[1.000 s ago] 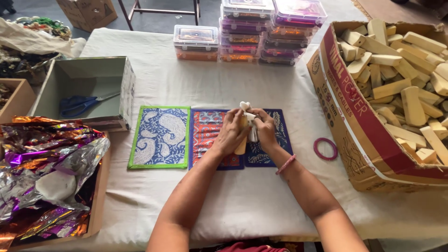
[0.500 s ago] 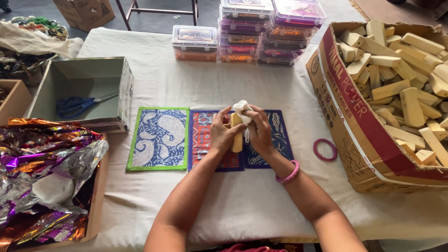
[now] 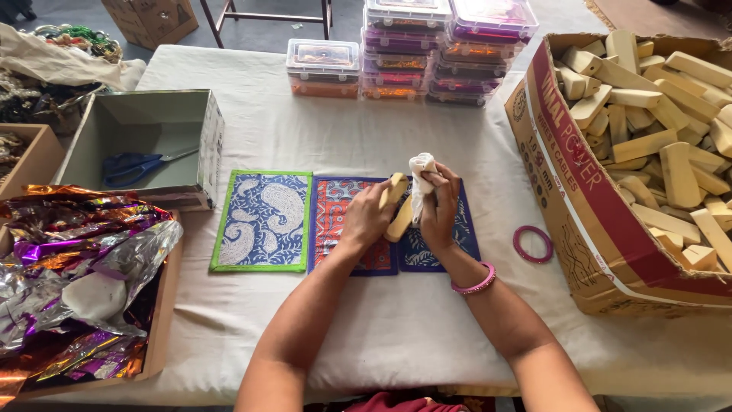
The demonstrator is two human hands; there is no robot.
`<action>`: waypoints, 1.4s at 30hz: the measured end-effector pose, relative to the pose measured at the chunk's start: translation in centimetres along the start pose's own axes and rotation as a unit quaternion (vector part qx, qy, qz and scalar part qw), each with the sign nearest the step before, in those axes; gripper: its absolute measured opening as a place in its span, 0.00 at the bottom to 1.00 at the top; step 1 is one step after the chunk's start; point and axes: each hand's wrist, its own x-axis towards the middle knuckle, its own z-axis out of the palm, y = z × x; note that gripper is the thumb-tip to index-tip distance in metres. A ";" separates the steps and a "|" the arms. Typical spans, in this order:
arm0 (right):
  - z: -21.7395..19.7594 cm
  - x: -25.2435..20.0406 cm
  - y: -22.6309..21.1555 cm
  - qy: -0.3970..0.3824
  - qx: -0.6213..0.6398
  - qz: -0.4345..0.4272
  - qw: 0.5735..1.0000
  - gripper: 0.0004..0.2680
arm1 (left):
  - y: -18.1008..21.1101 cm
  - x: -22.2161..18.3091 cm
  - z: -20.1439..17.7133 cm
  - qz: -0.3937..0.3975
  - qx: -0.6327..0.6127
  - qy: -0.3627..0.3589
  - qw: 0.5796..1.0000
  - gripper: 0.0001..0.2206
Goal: Wiping wooden blocks with a cloth and wrapping them in metallic foil before placing them in containers
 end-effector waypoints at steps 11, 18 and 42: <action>-1.0 0.2 -1.0 -0.135 -0.169 -0.192 0.957 0.13 | -1.9 -0.1 0.9 -0.173 -0.707 -0.049 0.684 0.22; -0.8 1.3 -2.9 -0.073 -0.159 -0.157 0.972 0.10 | -1.6 -0.1 0.4 -0.227 -0.721 -0.092 0.648 0.22; -0.3 -1.9 2.1 -0.145 -0.081 -0.253 0.953 0.13 | -4.2 -0.1 4.4 -0.132 -0.619 -0.116 0.765 0.20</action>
